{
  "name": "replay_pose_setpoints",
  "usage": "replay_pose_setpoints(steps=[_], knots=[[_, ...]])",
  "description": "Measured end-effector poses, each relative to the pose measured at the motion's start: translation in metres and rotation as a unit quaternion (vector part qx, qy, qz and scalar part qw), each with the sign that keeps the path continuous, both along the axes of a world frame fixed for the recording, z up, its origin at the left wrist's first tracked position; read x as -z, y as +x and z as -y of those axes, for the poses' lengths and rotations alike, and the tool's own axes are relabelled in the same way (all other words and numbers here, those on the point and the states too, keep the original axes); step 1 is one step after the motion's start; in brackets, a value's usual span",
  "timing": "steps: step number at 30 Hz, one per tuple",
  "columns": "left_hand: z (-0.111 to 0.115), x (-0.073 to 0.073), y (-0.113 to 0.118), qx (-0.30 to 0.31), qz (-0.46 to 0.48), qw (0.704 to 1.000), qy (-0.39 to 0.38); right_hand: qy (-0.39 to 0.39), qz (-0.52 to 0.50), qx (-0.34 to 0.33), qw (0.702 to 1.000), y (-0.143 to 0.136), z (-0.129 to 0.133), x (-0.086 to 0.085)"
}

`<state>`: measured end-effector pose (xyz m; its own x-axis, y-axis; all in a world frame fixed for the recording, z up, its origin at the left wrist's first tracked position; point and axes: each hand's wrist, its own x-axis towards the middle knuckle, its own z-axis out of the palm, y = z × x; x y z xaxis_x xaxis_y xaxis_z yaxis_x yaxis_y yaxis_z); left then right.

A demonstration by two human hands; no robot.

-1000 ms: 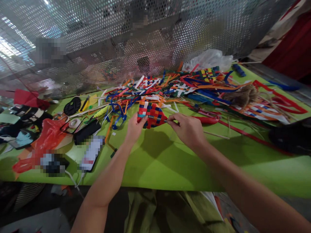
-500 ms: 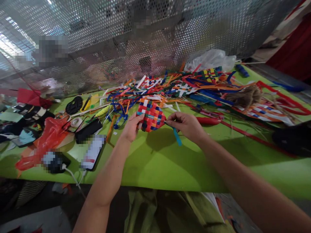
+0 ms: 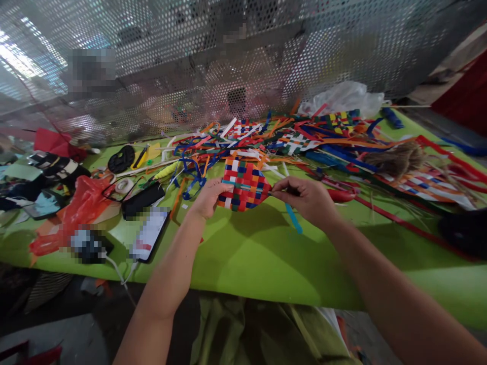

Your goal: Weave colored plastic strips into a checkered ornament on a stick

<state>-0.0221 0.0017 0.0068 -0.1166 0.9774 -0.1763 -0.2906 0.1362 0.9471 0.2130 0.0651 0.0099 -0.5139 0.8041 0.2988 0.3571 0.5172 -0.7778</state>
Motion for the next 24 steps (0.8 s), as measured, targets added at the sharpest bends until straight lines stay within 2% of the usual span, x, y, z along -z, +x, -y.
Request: replay_pose_setpoints(steps=[9,14,17,21,23,24], knots=[[0.004,-0.006,0.003,0.037,0.022,0.999,0.003,0.007,-0.003,-0.024,1.0,0.004,-0.002,-0.004],[0.004,-0.007,0.004,0.028,0.002,1.0,0.005,0.017,0.005,-0.018,1.0,0.005,-0.004,-0.002],[0.001,-0.004,0.005,0.01,-0.029,1.0,0.006,0.049,0.019,0.004,0.999,0.004,-0.002,-0.002],[-0.006,0.004,0.008,-0.044,-0.124,0.99,0.054,0.111,0.063,0.047,0.991,0.0,0.002,-0.002],[-0.007,0.009,0.01,-0.118,-0.216,0.962,0.114,0.13,0.08,0.073,0.986,-0.002,0.003,-0.001],[-0.007,0.01,0.011,-0.157,-0.273,0.938,0.147,0.138,0.085,0.087,0.983,-0.002,0.003,0.001]])
